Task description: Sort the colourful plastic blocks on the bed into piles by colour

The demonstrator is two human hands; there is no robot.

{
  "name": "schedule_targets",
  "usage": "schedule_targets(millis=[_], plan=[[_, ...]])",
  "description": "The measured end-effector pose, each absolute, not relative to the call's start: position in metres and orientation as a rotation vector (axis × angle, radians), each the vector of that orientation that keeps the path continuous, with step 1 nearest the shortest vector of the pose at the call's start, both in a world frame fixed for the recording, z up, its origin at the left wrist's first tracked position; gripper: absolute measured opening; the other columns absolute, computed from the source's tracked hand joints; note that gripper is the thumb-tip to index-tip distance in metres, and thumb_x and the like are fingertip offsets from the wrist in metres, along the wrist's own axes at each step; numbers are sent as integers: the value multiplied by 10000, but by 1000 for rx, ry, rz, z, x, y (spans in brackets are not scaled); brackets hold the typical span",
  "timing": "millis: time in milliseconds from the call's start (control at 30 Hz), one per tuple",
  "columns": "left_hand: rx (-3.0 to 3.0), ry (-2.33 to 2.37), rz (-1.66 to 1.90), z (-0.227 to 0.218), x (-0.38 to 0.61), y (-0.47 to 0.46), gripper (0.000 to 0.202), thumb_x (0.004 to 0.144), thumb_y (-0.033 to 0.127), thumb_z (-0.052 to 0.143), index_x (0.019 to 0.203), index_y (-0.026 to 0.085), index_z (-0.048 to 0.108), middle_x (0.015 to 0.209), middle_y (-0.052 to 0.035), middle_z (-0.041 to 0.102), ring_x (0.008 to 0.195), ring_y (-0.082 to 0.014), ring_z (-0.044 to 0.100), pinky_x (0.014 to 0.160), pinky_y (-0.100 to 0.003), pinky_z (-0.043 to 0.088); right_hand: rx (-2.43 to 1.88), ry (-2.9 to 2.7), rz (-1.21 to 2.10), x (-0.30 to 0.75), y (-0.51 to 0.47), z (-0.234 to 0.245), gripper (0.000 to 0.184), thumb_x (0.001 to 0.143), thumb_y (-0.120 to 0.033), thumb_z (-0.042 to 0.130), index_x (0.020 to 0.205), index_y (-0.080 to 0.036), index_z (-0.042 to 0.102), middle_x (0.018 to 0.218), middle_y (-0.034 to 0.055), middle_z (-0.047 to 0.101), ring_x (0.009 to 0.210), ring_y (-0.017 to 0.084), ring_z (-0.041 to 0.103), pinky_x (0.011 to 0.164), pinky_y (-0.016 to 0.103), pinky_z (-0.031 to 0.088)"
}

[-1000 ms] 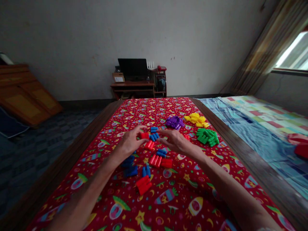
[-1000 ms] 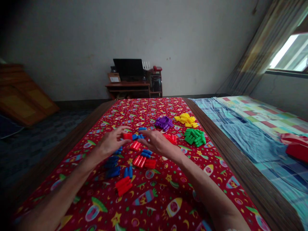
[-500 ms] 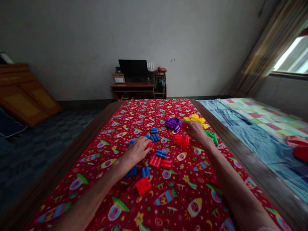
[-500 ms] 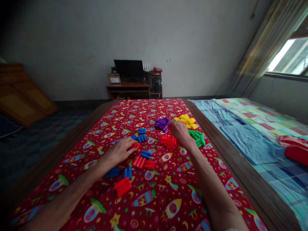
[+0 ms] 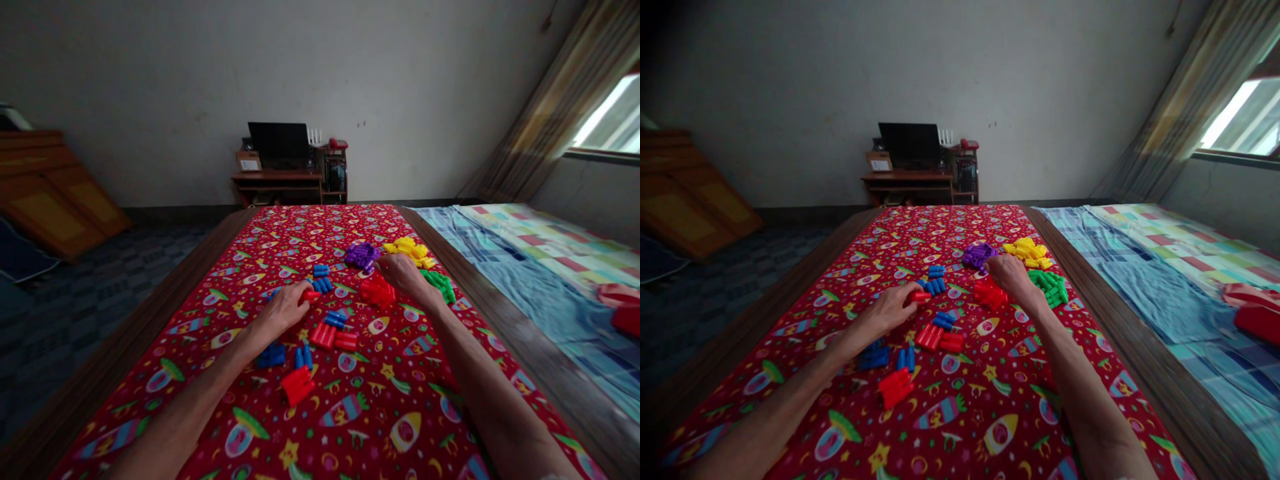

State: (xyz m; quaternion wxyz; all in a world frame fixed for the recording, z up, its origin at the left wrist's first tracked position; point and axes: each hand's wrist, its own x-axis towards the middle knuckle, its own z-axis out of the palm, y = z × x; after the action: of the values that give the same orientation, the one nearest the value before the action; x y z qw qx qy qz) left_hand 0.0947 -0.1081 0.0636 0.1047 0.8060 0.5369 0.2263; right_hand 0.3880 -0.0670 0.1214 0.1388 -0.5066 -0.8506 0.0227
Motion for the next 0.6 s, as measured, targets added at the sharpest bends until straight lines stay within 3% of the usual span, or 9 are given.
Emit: schedule_targets(millis=[100,233,367,467,600], plan=[[2123,1435,782,72,102,-105,235,784,251,553,1010,198,592,776,-4,683,659,-160,631,620,-258,492,-1173,-2379,275,361,-82,123,352,986,-313,410,919,-132,705,721,59,665,640,140,563,615,232,352],[1781,1185,950,71,112,-108,405,753,411,655,1058,186,511,844,-34,712,725,-177,670,632,-269,515,-798,-2513,547,325,-107,123,270,960,-318,496,1068,-159,685,779,46,693,655,119,578,608,207,350],[1767,1152,954,72,115,-112,459,768,451,675,1101,190,497,916,-59,713,800,-196,688,699,-304,542,-975,-2563,369,331,-108,127,202,928,-230,533,1007,-135,694,782,73,699,645,121,573,590,217,325],[1979,1194,767,78,116,-119,339,820,411,639,1075,200,564,917,-49,709,813,-204,686,735,-327,552,-1197,-2518,194,352,-93,128,222,900,-158,526,1048,-153,693,911,95,718,776,152,618,665,226,365],[2436,1092,520,75,124,-139,227,832,320,658,1037,222,663,1098,-66,686,1067,-234,636,951,-355,497,-1301,-2573,63,367,-76,122,293,886,-66,474,1010,-178,715,1009,101,708,971,184,607,786,246,395]])
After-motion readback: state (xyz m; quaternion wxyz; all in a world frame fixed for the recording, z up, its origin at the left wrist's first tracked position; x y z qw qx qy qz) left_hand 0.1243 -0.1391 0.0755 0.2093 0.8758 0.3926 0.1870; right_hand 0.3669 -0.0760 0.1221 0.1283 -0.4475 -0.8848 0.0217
